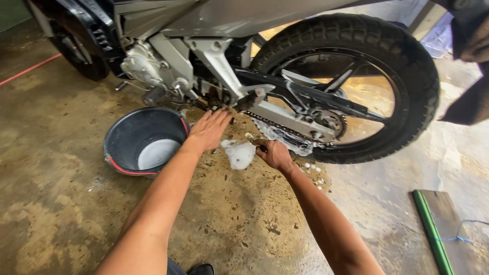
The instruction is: The person scrubs the rear wheel, sprocket, and chain of a motorcycle using a brush and soapy water. They repeatedly dip the brush into a bucket to reload soap and continue scrubbing the chain links and surrounding components.
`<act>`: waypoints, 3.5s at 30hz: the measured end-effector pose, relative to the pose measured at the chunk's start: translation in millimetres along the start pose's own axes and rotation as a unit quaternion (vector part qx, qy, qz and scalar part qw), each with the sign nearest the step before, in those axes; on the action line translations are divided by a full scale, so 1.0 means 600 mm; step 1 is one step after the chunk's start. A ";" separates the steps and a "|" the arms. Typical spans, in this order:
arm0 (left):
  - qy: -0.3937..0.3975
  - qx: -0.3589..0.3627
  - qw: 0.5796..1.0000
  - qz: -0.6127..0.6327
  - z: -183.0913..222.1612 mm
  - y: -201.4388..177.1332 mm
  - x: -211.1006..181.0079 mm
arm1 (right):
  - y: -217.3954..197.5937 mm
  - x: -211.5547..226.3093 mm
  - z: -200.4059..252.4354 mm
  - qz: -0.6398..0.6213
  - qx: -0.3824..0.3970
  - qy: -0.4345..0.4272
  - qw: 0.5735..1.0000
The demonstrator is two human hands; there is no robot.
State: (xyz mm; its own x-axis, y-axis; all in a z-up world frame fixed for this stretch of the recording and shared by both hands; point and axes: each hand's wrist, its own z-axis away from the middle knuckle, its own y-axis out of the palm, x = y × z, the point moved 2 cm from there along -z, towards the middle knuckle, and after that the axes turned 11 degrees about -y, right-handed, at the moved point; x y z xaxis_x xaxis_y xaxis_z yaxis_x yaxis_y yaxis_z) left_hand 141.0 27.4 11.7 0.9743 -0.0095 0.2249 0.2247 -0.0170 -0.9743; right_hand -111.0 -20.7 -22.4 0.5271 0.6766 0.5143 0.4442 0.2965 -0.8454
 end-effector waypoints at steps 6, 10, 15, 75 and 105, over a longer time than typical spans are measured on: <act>-0.098 0.028 0.993 0.068 0.051 0.021 0.148 | 0.015 0.085 -0.077 -0.039 0.014 -0.060 0.997; -0.175 0.046 0.980 0.077 0.097 0.071 0.243 | 0.033 0.166 -0.129 -0.056 0.010 -0.095 0.994; -0.283 0.103 0.949 0.096 0.163 0.130 0.328 | 0.099 0.237 -0.188 -0.070 0.042 -0.153 0.985; -0.280 0.247 0.923 0.090 0.152 0.210 0.283 | 0.239 0.237 -0.309 -0.004 0.137 -0.081 0.987; 0.140 -0.017 0.989 0.039 0.005 0.090 -0.094 | -0.042 -0.028 0.041 -0.016 0.002 0.078 0.997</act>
State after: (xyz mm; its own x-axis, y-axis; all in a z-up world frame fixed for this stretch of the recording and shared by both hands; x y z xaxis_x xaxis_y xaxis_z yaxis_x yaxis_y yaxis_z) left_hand 98.2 29.9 -53.8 0.9457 -0.2893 0.1485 0.1432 -0.0394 -0.9889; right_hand -148.7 -22.8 -13.0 0.6192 0.5528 0.5578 0.4608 0.3194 -0.8280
